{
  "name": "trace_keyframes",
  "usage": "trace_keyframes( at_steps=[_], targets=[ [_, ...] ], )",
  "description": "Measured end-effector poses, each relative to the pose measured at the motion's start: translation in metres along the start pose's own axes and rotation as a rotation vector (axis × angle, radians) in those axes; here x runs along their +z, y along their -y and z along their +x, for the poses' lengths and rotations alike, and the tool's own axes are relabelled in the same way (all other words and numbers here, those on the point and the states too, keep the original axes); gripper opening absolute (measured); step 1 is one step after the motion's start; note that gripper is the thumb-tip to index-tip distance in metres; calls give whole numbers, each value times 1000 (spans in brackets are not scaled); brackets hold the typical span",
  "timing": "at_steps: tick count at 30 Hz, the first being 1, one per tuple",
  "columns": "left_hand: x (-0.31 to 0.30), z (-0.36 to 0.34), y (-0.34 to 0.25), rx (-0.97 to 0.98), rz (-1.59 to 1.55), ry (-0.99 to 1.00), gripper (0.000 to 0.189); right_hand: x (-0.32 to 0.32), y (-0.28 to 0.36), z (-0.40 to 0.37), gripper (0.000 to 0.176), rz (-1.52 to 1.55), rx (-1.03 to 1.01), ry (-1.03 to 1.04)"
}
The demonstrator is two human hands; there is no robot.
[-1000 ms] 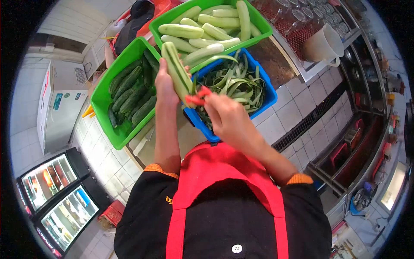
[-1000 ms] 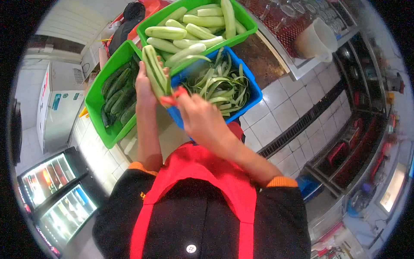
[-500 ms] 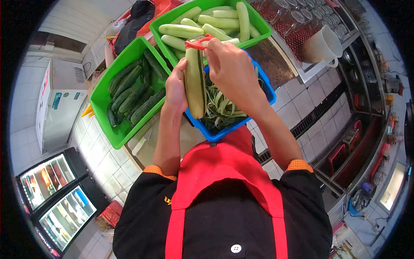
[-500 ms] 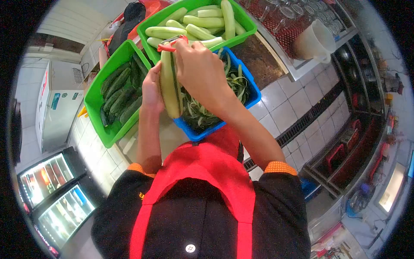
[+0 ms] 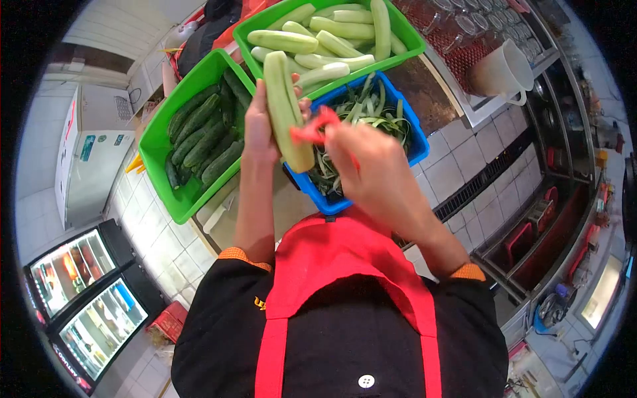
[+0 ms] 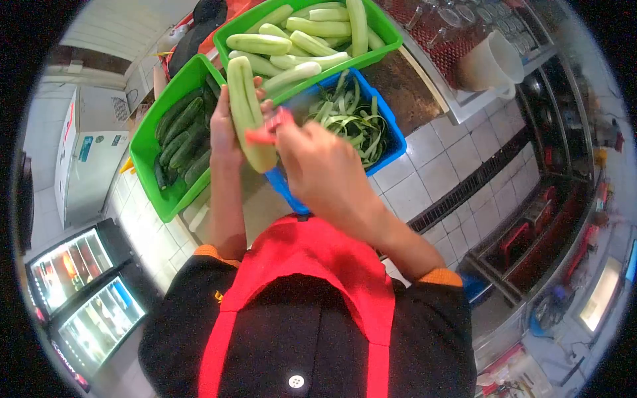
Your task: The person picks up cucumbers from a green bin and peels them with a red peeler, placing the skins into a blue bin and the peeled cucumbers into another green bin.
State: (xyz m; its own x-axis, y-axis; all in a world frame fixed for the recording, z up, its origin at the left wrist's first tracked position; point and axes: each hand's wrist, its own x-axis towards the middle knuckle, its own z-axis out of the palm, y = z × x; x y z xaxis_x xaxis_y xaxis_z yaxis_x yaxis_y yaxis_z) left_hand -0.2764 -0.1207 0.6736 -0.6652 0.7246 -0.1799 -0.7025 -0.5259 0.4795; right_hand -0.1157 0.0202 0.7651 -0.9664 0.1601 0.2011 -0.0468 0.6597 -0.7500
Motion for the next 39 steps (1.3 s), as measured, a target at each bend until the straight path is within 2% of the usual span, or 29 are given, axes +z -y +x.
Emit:
trace_keyframes(
  at_steps=[1,3,6,7,8,10,12,13,14,16,18,22,24,26,27,28,30,31,33,34,36,37,39],
  targets=[
    [15,1,8,95,184,-213,58,3,-6,18,9,-2,6,-14],
    [31,-4,17,44,223,-241,57,8,-14,46,9,-2,-38,-243],
    [33,-5,19,35,264,-262,56,18,-17,52,9,12,-41,-275],
    [33,-6,17,45,234,-285,56,18,-10,40,9,-9,44,-167],
    [32,-5,13,60,202,-307,56,17,-8,25,9,-7,35,-161],
    [5,1,4,84,167,-278,56,14,-9,-6,11,137,57,35],
    [-10,5,-4,132,176,-289,54,-3,-8,-27,13,121,91,111],
    [-17,11,-9,125,88,-182,50,-8,-4,-32,15,96,129,170],
    [-22,12,-7,130,83,-187,50,-11,0,-33,15,95,127,178],
    [4,17,-6,118,279,-485,47,-16,7,-33,16,-139,167,85],
    [3,22,-1,87,281,-492,46,-1,6,-26,13,-200,103,21],
    [0,28,7,156,210,-552,46,31,-9,-33,12,-390,-27,-101],
    [2,28,2,219,163,-599,49,29,-22,-48,13,-408,-35,-70],
    [-1,29,-5,231,178,-695,42,26,-31,-61,14,-505,104,123],
    [2,33,-7,233,174,-691,42,24,-32,-64,8,-421,216,148],
    [6,36,-8,239,139,-643,43,22,-34,-66,8,-426,217,150],
    [14,48,-13,245,106,-591,45,19,-37,-67,6,-257,218,13],
    [16,59,-15,258,91,-500,48,17,-40,-66,6,-259,216,9],
    [26,74,-25,220,15,-262,56,11,-46,-65,10,5,247,-24],
    [32,74,-27,157,17,-302,58,6,-47,-67,10,1,243,-26],
    [50,60,-24,74,92,-470,56,-5,-45,-70,12,111,370,-2],
    [44,53,-27,86,97,-471,56,-9,-46,-73,12,117,359,-1],
    [6,32,-43,26,303,-370,51,-12,-48,-79,17,130,470,-5]
  ],
)
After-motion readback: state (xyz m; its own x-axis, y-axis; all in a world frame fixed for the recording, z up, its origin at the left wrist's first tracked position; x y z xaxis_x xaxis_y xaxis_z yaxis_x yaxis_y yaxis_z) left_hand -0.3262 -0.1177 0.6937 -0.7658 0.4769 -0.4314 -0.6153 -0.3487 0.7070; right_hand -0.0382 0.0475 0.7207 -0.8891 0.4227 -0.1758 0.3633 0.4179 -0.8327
